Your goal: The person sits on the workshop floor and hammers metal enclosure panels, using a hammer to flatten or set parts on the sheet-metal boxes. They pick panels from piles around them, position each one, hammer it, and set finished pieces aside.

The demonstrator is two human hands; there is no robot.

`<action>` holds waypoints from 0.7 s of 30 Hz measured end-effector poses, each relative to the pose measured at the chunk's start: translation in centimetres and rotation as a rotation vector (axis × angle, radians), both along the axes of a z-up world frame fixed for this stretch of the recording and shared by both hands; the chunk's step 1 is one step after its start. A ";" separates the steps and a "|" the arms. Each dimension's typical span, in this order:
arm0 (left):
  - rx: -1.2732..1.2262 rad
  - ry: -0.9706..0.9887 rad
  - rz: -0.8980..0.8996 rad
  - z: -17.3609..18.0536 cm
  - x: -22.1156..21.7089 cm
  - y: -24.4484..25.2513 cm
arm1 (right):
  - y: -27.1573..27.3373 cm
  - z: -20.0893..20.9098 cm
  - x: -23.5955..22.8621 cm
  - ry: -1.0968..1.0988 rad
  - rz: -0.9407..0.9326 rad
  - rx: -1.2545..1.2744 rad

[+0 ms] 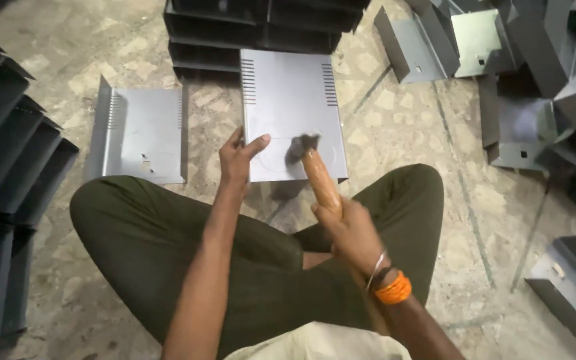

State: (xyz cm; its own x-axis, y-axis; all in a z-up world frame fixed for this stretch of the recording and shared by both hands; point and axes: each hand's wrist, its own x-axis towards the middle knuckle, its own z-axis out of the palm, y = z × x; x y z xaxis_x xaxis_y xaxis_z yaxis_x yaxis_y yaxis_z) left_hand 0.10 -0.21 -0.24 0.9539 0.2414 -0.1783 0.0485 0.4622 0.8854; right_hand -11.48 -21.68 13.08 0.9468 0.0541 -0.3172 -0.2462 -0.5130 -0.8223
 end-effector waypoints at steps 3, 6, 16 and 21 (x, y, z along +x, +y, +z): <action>0.025 -0.032 0.030 -1.2 -0.2 0.0 | -0.9 1.8 1.2 -0.133 -0.048 -0.066; 0.007 0.010 0.016 -0.3 -0.6 0.0 | 0.3 9.2 1.0 -0.373 -0.159 0.001; 0.019 0.039 0.023 0.0 0.0 -0.1 | -0.9 1.5 2.5 0.087 -0.102 0.077; 0.001 0.054 0.018 -0.1 -0.5 0.3 | -0.4 7.4 2.3 -0.416 -0.181 0.240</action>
State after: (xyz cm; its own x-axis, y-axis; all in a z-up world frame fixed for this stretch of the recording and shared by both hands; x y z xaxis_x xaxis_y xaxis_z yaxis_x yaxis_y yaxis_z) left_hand -0.38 0.06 -0.36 0.9384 0.2587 -0.2291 0.0880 0.4624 0.8823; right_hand -9.21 -22.04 20.51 0.9912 -0.0975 0.0894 0.0592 -0.2770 -0.9590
